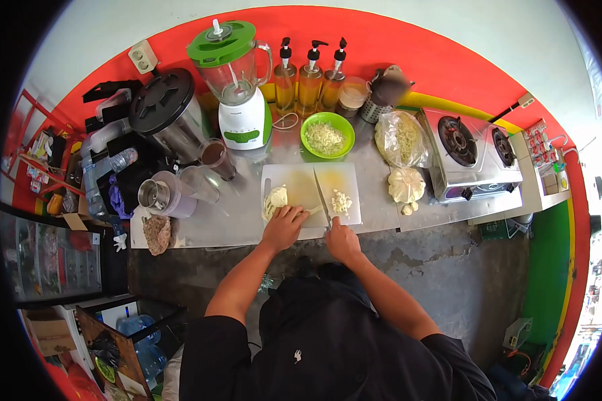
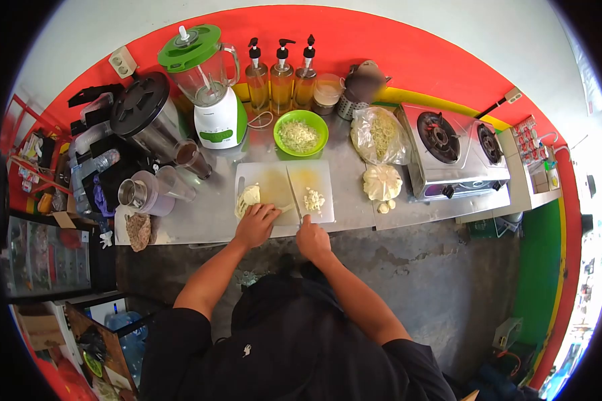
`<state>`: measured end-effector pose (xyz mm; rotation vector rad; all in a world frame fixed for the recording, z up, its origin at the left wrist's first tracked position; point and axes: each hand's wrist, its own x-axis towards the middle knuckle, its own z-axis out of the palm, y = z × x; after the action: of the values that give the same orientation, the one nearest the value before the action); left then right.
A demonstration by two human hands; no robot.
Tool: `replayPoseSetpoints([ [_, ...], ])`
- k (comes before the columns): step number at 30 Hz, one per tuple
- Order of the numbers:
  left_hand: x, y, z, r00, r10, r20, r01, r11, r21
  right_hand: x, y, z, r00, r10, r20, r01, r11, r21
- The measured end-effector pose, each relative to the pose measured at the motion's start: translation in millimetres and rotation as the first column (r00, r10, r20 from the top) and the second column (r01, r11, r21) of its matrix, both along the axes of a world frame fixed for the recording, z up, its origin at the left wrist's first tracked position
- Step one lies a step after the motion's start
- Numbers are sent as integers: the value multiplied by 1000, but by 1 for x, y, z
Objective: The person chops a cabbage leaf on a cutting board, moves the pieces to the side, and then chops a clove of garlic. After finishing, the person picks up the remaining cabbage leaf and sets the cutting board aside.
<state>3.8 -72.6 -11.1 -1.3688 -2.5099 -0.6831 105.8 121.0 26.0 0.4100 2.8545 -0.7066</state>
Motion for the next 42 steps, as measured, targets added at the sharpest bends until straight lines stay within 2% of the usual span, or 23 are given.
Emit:
replayPoseSetpoints([
  [9,-1,0,-1,999,18,45,-19,1000,20,10,-16,12,989,-11,147,-7,993,120],
  [19,0,0,11,996,29,83,-30,1000,9,-13,-11,29,974,11,226,-36,994,105],
  [21,0,1,10,995,35,95,-36,999,1,-9,-16,29,954,24,299,-56,993,99],
  [26,-1,1,6,992,53,114,-53,999,-6,-28,-15,15,962,16,272,-40,996,82],
  [31,1,2,11,992,82,101,-79,996,-35,-29,-11,27,971,28,238,-45,997,66],
  [33,-1,2,9,991,78,111,-76,997,-23,-23,-15,23,951,19,310,-32,999,38],
  [37,-2,2,6,991,71,116,-70,997,-13,-23,-22,16,951,35,306,-64,994,85],
  [40,-1,2,7,991,66,115,-65,998,-12,-33,-20,18,962,-26,270,17,999,34],
  [42,0,2,9,992,65,110,-63,998,-21,-33,-15,22,961,21,274,-37,998,56],
])
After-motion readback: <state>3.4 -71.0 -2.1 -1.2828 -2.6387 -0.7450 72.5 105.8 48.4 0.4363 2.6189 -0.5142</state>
